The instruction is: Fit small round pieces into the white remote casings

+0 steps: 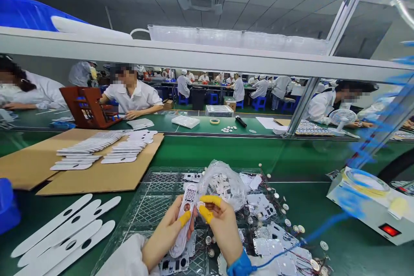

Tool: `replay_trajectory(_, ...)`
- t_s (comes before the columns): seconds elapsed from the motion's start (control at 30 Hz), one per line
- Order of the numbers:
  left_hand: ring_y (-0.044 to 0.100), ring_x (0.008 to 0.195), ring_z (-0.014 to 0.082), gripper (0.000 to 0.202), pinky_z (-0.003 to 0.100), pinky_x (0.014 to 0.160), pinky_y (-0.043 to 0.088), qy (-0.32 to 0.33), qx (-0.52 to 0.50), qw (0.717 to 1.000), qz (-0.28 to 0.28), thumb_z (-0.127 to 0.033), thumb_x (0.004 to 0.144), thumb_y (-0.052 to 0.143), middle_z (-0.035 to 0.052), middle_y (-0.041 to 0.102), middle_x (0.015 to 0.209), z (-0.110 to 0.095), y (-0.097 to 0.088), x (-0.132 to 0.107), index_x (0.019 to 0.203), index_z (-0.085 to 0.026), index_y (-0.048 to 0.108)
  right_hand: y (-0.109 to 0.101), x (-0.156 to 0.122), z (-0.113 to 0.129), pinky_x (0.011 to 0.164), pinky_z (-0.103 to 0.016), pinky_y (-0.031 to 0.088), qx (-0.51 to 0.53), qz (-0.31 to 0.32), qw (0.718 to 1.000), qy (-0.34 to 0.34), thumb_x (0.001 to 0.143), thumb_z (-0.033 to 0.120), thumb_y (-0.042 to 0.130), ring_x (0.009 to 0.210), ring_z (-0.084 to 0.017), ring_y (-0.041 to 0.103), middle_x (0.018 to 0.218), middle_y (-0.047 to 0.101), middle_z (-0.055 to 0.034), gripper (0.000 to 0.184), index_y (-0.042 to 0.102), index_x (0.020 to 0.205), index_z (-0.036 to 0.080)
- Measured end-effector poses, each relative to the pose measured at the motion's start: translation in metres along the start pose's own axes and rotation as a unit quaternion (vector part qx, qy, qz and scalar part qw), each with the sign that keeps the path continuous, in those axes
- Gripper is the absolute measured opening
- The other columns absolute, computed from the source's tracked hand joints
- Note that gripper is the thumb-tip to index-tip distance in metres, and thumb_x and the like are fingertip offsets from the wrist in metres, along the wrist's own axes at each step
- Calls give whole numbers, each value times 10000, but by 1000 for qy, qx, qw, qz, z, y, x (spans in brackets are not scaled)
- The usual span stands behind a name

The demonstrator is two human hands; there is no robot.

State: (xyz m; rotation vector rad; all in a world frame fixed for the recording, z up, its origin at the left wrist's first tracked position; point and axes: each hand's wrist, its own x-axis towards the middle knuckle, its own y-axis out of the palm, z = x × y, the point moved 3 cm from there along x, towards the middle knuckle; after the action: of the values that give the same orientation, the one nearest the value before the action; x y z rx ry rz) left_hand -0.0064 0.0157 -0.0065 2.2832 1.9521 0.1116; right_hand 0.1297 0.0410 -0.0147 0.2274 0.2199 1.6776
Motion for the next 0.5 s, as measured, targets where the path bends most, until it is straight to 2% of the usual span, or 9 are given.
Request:
replay_trajectory(0.2, 530, 469, 104, 454, 254, 444, 459, -54, -24, 998, 18, -286, 790, 505, -7, 539, 806, 3, 10, -4, 1207, -223, 335, 6, -5, -3, 594, -290, 483, 1, -9, 1000, 0, 607, 333, 771, 588, -155, 582, 666, 644, -33, 247, 672, 755, 162)
replay_trajectory(0.37, 462, 490, 95, 453, 218, 483, 416, -38, 18, 998, 40, -226, 830, 433, -40, 503, 629, 8, 11, -9, 1262, -189, 306, 6, -11, -2, 526, -264, 444, -98, -37, 993, -63, 663, 341, 722, 590, -142, 535, 727, 554, -16, 183, 668, 725, 178)
replay_trajectory(0.5, 441, 502, 85, 482, 205, 497, 387, -40, 21, 998, 54, -201, 836, 423, -41, 506, 639, 10, 10, -12, 1295, -203, 275, 8, -16, 1, 484, -256, 427, -130, -39, 987, -88, 672, 368, 707, 579, -140, 514, 761, 553, -29, 188, 668, 701, 187)
